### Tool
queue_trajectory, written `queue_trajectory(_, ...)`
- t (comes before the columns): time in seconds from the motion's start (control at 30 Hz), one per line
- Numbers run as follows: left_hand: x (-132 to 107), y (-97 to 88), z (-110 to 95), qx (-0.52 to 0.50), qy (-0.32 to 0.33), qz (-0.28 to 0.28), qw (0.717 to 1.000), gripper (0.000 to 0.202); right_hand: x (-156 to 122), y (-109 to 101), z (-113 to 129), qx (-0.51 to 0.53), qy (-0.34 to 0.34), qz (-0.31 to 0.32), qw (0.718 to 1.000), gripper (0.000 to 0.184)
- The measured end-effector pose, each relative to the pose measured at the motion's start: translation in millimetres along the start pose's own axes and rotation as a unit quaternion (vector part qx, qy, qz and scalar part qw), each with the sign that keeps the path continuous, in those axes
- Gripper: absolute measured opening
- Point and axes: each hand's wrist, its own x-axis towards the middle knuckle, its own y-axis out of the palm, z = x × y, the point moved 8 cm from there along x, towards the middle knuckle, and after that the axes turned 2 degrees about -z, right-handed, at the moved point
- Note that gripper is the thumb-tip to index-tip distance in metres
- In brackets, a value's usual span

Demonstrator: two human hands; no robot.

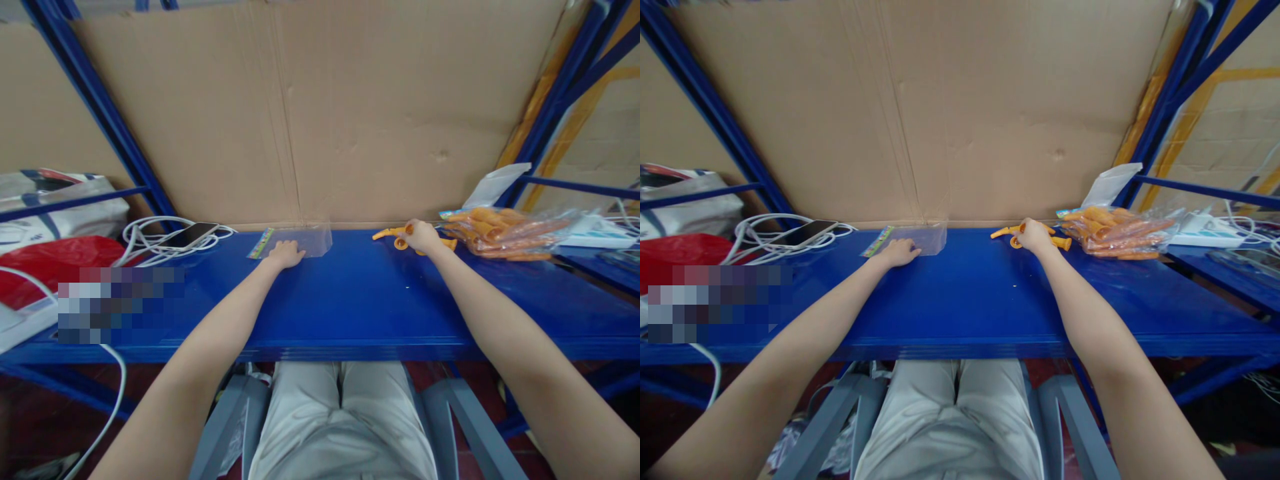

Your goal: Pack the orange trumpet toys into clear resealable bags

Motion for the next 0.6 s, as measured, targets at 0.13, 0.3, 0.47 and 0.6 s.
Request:
queue_trajectory(0.13, 3, 2.5, -5, -0.015, 0.028, 0.004, 0.999, 0.049, -1, -13, 10, 0.077, -0.027, -0.066, 0.995, 0.03)
queue_trajectory(0.3, 5, 5.5, -17, -0.033, 0.079, -0.008, 0.996, 0.047, -11, -7, 50, 0.233, -0.144, -0.06, 0.96, 0.038)
queue_trajectory(0.47, 7, 7.3, -25, -0.054, 0.111, -0.019, 0.992, 0.048, -26, 5, 82, 0.229, -0.237, -0.018, 0.944, 0.034)
queue_trajectory(0.6, 6, 7.3, -24, -0.064, 0.106, -0.014, 0.992, 0.05, -27, 10, 78, 0.172, -0.244, 0.011, 0.954, 0.03)
